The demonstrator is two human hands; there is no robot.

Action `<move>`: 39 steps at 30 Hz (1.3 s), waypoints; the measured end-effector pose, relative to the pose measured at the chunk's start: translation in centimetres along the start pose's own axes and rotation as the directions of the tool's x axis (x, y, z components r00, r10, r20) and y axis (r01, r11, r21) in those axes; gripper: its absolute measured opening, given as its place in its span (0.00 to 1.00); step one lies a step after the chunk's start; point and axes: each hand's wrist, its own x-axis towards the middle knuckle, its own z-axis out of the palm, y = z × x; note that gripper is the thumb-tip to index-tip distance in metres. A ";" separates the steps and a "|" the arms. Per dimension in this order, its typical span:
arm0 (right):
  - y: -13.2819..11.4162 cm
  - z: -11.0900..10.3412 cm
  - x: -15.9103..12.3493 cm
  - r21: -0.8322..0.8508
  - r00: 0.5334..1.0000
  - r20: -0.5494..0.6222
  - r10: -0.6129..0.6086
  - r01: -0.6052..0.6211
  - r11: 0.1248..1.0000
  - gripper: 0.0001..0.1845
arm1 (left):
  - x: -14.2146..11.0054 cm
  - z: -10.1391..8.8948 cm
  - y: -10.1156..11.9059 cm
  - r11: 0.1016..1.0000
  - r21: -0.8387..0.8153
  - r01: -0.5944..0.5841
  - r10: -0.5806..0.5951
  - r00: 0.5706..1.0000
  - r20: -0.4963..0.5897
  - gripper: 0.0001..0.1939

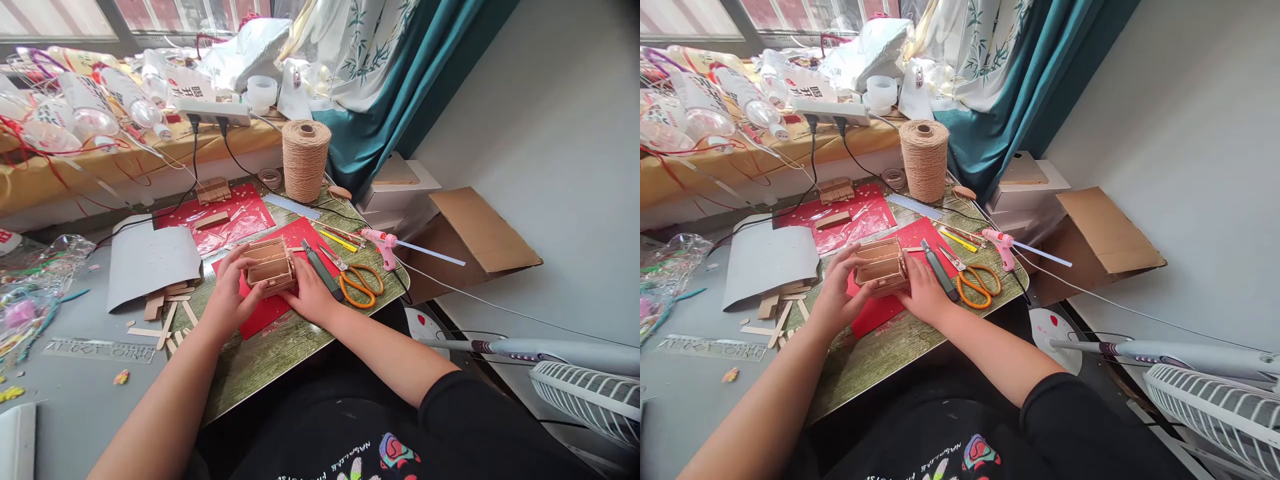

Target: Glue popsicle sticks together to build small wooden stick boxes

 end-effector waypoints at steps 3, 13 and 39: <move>-0.1 -0.1 0.0 0.017 1.000 -0.021 -0.007 0.008 1.000 0.55 | 0.3 -1.0 0.3 0.990 0.121 -0.074 0.069 0.997 0.041 0.22; -0.5 -1.0 -0.9 0.059 0.976 -0.161 -0.149 0.160 0.985 0.54 | 3.2 -0.9 2.9 0.912 0.353 -0.208 0.150 0.971 0.184 0.25; 0.0 -1.9 -1.5 0.106 0.951 -0.277 -0.135 0.170 0.980 0.61 | 4.5 0.4 9.5 0.878 -0.044 0.477 -0.477 0.863 -0.164 0.23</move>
